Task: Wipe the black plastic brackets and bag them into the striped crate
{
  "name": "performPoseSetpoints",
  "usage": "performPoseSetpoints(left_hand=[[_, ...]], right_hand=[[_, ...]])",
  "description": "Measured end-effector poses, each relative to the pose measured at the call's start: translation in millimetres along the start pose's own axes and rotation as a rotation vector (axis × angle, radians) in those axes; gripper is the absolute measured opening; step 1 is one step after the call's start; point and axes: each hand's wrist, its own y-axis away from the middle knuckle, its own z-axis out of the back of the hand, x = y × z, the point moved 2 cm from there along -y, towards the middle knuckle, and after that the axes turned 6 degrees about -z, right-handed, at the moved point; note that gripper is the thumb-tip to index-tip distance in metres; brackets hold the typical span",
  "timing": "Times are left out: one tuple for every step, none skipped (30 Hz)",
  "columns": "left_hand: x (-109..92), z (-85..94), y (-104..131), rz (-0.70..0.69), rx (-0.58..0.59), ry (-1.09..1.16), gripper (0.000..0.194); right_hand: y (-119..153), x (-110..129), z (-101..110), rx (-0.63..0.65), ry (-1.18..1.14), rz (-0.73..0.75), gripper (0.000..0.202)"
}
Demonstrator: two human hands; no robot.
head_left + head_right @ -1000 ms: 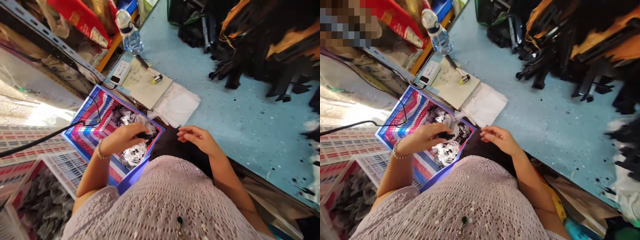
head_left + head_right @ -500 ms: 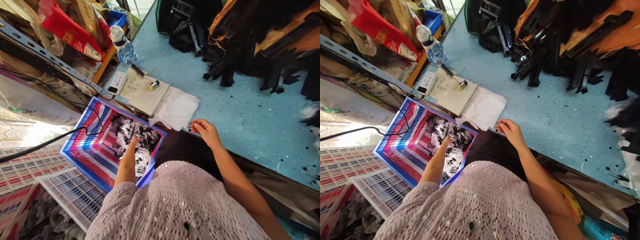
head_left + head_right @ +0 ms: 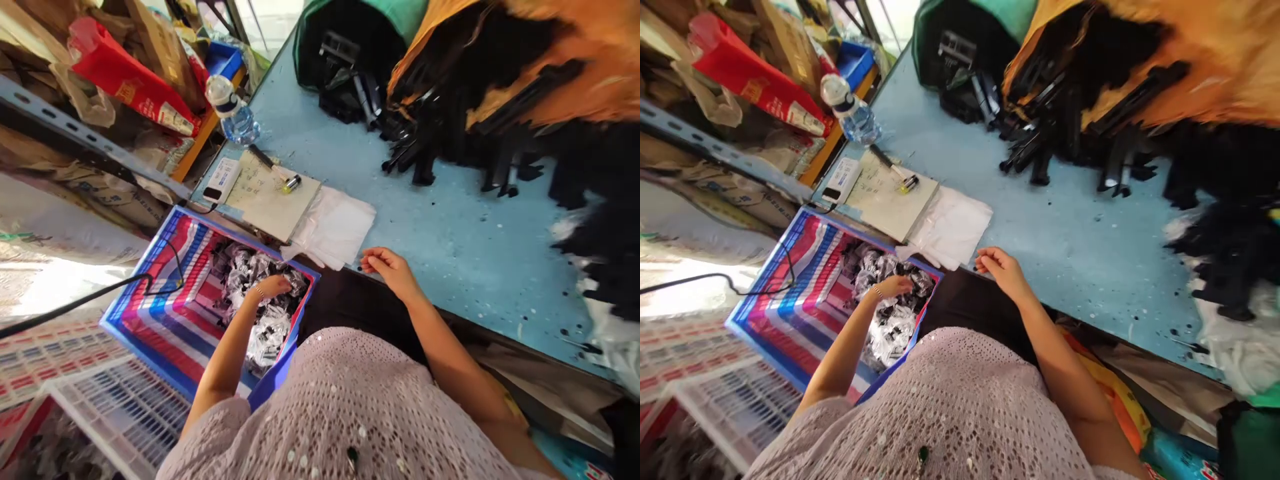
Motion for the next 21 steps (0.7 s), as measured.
performPoseSetpoints(left_hand=[[-19.2, 4.6, 8.3, -0.084, 0.071, 0.035, 0.016], [-39.7, 9.7, 14.8, -0.188, 0.173, 0.093, 0.017], [-61.5, 15.7, 18.5, -0.306, 0.287, 0.19, 0.023], [-84.6, 23.7, 17.9, -0.413, 0.364, 0.27, 0.029], [-109.6, 33.4, 11.9, -0.515, 0.397, 0.323, 0.033], [-136.6, 44.4, -0.4, -0.605, 0.365, 0.334, 0.035], [-165.7, 56.0, -18.8, -0.678, 0.272, 0.295, 0.034], [-196.7, 67.2, -42.4, -0.738, 0.136, 0.219, 0.031], [-228.9, 77.2, -69.8, -0.78, -0.016, 0.134, 0.028], [-260.8, 85.2, -99.8, -0.782, -0.159, 0.06, 0.028], [-291.2, 91.0, -130.6, -0.749, -0.286, -0.006, 0.027], [-319.2, 94.7, -160.1, -0.704, -0.396, -0.047, 0.025], [-343.8, 96.3, -186.6, -0.663, -0.476, -0.068, 0.022], [-363.9, 96.2, -209.2, -0.613, -0.538, -0.078, 0.025], [-379.1, 95.1, -226.7, -0.574, -0.585, -0.086, 0.031], [-389.2, 93.4, -239.2, -0.548, -0.615, -0.092, 0.038], [-393.9, 91.7, -246.9, -0.529, -0.62, -0.09, 0.045], [-393.9, 90.5, -250.5, -0.518, -0.601, -0.079, 0.049], [-389.7, 89.9, -250.6, -0.511, -0.561, -0.06, 0.049], [-382.4, 90.0, -247.9, -0.504, -0.506, -0.034, 0.045], [-373.0, 90.1, -243.3, -0.493, -0.44, -0.005, 0.039]], right_hand=[[-0.5, 1.0, 4.6, 0.018, -0.004, -0.01, 0.036], [-3.1, 3.3, 11.4, 0.023, 0.005, -0.01, 0.036], [-8.1, 7.5, 20.6, 0.003, 0.034, 0.009, 0.036], [-15.7, 14.6, 32.0, -0.047, 0.087, 0.054, 0.035], [-25.6, 24.8, 45.1, -0.124, 0.162, 0.122, 0.033], [-37.3, 37.9, 58.9, -0.217, 0.252, 0.202, 0.032], [-50.5, 53.0, 72.3, -0.32, 0.35, 0.282, 0.033], [-64.9, 69.2, 84.3, -0.421, 0.447, 0.345, 0.035], [-80.1, 85.0, 94.2, -0.511, 0.535, 0.383, 0.039], [-95.4, 99.4, 101.7, -0.588, 0.612, 0.391, 0.044], [-109.9, 111.3, 106.5, -0.645, 0.68, 0.378, 0.049], [-122.9, 120.1, 109.0, -0.679, 0.742, 0.358, 0.052], [-133.4, 125.5, 109.8, -0.692, 0.795, 0.341, 0.053], [-141.0, 127.4, 110.0, -0.685, 0.839, 0.331, 0.053], [-145.4, 126.3, 110.5, -0.672, 0.869, 0.331, 0.052], [-146.5, 123.0, 112.4, -0.66, 0.887, 0.338, 0.05], [-144.6, 118.3, 116.2, -0.65, 0.898, 0.346, 0.049], [-140.1, 113.3, 121.9, -0.642, 0.904, 0.351, 0.049], [-133.7, 108.8, 128.9, -0.631, 0.907, 0.353, 0.049], [-125.8, 105.4, 136.7, -0.624, 0.905, 0.355, 0.049], [-117.0, 103.7, 144.1, -0.627, 0.898, 0.362, 0.049]])
